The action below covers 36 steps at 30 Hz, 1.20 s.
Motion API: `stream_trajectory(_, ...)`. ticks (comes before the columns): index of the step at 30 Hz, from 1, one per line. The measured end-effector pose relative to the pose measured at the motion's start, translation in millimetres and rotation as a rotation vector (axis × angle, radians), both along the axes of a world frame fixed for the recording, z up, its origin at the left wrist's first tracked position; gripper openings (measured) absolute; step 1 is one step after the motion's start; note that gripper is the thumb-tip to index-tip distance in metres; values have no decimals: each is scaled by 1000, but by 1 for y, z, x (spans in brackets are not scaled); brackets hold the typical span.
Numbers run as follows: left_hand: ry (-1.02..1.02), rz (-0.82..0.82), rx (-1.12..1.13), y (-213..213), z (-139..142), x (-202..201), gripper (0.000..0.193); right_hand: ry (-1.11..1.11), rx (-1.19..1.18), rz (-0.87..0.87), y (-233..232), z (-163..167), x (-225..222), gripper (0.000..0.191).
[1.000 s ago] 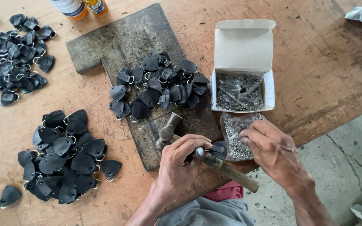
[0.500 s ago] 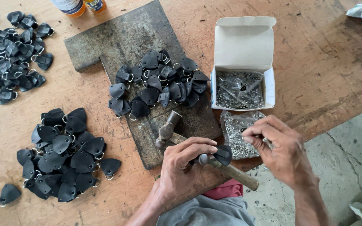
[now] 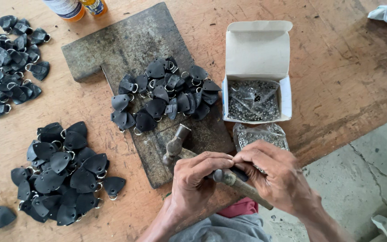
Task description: The person sits at a workbench assembling leather key fobs. They pick up a black leather teardrop piece, take a metal rivet from a box, set it on a metal punch block, and hammer the rivet to attach the split ring, placing the finished fob on a pile.
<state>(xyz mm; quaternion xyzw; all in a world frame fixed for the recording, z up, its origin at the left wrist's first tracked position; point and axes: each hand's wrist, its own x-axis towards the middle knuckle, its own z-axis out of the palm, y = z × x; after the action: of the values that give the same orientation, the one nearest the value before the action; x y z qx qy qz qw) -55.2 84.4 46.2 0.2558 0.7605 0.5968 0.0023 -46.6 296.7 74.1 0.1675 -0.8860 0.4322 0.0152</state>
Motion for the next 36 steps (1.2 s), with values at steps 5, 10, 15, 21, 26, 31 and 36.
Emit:
stream_trajectory(5, -93, 102, -42, 8, -2, -5, 34, -110, -24, 93, 11, 0, 1, 33)
stream_trajectory(10, -219, 84, -82, 8, 1, -11, 20, 227, 328, -95, 35, -19, -30, 15)
stream_trajectory(15, -467, 128, -72, 6, 6, -14, 20, 210, 586, -176, 50, -43, -83, 7)
stream_trajectory(21, -498, 181, -26, 5, 11, -14, 22, 111, 637, -132, 45, -48, -97, 12)
stream_trajectory(26, -524, 214, -16, 5, 11, -15, 20, 145, 553, -150, 48, -43, -95, 9)
stream_trajectory(31, -621, 254, 11, 7, 8, -15, 20, 199, 402, -178, 48, -36, -91, 11)
stream_trajectory(36, -600, 255, 126, 4, 0, -15, 16, 155, 313, -254, 49, -25, -89, 14)
